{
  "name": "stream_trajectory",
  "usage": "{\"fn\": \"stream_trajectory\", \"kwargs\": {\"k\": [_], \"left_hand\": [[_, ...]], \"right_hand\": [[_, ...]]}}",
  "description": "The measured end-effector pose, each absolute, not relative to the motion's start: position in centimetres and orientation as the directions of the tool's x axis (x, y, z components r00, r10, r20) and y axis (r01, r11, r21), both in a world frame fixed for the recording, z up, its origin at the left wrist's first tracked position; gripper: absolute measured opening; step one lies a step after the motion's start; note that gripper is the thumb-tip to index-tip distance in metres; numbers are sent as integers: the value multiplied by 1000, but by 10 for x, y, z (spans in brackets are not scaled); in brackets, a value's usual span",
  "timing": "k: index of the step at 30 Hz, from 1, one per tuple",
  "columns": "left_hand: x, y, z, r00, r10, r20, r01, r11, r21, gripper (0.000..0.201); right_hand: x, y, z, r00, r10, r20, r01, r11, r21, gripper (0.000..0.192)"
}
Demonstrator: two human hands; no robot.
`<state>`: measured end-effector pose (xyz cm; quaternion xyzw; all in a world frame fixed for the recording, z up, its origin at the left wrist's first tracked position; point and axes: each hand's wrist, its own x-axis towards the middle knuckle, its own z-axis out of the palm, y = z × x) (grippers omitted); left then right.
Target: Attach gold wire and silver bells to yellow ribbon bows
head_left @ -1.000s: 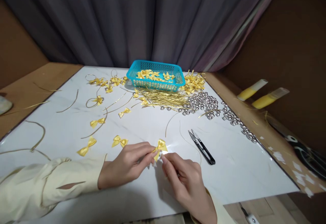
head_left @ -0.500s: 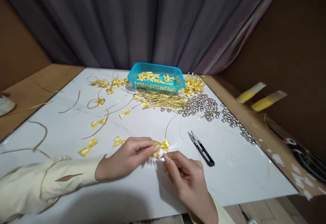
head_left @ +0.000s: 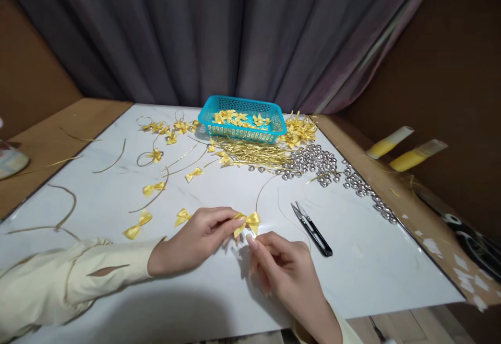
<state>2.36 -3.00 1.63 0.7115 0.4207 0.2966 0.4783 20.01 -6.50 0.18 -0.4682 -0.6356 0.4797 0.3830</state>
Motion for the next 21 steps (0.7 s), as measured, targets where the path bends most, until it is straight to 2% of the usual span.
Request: {"fn": "stream_trajectory", "kwargs": {"k": [5,17,21], "left_hand": [[23,-31,14,482,873,75,348,-269,898,27],[22,-31,12,468,872,144,390,-349,852,24],[23,-31,11,460,876,148,384,-347,856,23]], "right_hand": [[200,-61,11,-334,938,-89,146,-42,-988,27],[202,-61,12,-389,913,-120,48,-110,-993,26],[201,-60,12,-373,910,-180,78,-162,-984,31]]}}
